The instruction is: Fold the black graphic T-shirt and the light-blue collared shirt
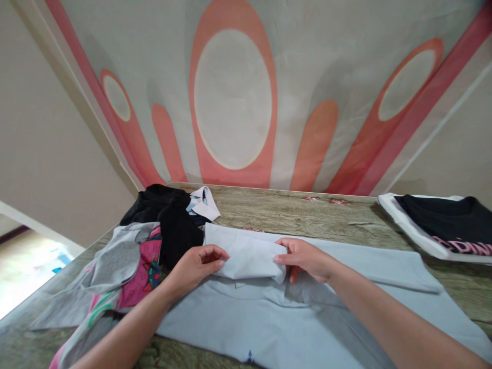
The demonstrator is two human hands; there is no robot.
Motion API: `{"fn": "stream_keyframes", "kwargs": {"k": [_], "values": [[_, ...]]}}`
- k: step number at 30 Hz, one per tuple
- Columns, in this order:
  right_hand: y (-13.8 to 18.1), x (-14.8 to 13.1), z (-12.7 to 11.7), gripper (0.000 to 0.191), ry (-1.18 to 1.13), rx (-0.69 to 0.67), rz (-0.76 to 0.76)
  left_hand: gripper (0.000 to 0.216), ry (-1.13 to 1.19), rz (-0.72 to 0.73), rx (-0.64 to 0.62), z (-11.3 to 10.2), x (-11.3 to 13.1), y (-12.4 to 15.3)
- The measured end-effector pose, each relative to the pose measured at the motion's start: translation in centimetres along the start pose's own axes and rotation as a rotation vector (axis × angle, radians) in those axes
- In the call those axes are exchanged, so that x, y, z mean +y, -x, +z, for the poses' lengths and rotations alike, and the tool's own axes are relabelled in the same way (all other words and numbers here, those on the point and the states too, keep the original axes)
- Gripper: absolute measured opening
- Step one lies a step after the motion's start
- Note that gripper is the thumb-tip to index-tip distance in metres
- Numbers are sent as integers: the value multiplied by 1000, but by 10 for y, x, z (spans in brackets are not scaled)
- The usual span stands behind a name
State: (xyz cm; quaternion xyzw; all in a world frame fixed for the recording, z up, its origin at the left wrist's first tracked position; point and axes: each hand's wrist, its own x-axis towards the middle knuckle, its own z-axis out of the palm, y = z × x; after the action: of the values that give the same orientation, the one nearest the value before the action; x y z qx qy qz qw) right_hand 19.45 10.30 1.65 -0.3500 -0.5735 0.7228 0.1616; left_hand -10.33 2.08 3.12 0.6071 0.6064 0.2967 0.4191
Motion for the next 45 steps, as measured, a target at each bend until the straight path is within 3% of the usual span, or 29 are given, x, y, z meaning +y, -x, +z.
{"fn": "stream_keyframes", "kwargs": {"k": [2,5,7,9,13,16,19,26,30,35,37,42,45], "values": [[3,-2,-2,41,7,-75,-5,31,20,-14,-64,-5,4,2],[6,-5,-3,39,86,-171,-9,31,12,-30,-277,-15,7,7],[6,-4,-3,39,159,-192,4,32,-15,-27,-406,-21,7,8],[5,-3,-2,40,203,-182,12,36,-26,-25,-441,-22,7,9],[5,-3,0,41,240,-140,1,47,-18,-55,-329,-12,7,8],[6,-5,1,42,281,-117,7,39,-40,-65,-195,-4,8,6],[7,-6,1,41,304,-128,14,31,-43,-43,-143,-3,10,6],[8,-6,-2,41,356,-192,-9,20,-16,111,-47,-3,12,7],[12,-8,-4,45,422,-195,3,26,-17,178,38,4,8,4],[17,-12,-6,45,531,-292,96,50,-112,164,-18,8,5,5],[17,-13,-6,48,516,-298,103,49,-128,177,-15,10,6,6],[18,-12,-8,48,432,-283,73,39,-41,158,138,14,9,4],[19,-9,-11,46,463,-373,162,42,-49,59,86,12,10,4]]}}
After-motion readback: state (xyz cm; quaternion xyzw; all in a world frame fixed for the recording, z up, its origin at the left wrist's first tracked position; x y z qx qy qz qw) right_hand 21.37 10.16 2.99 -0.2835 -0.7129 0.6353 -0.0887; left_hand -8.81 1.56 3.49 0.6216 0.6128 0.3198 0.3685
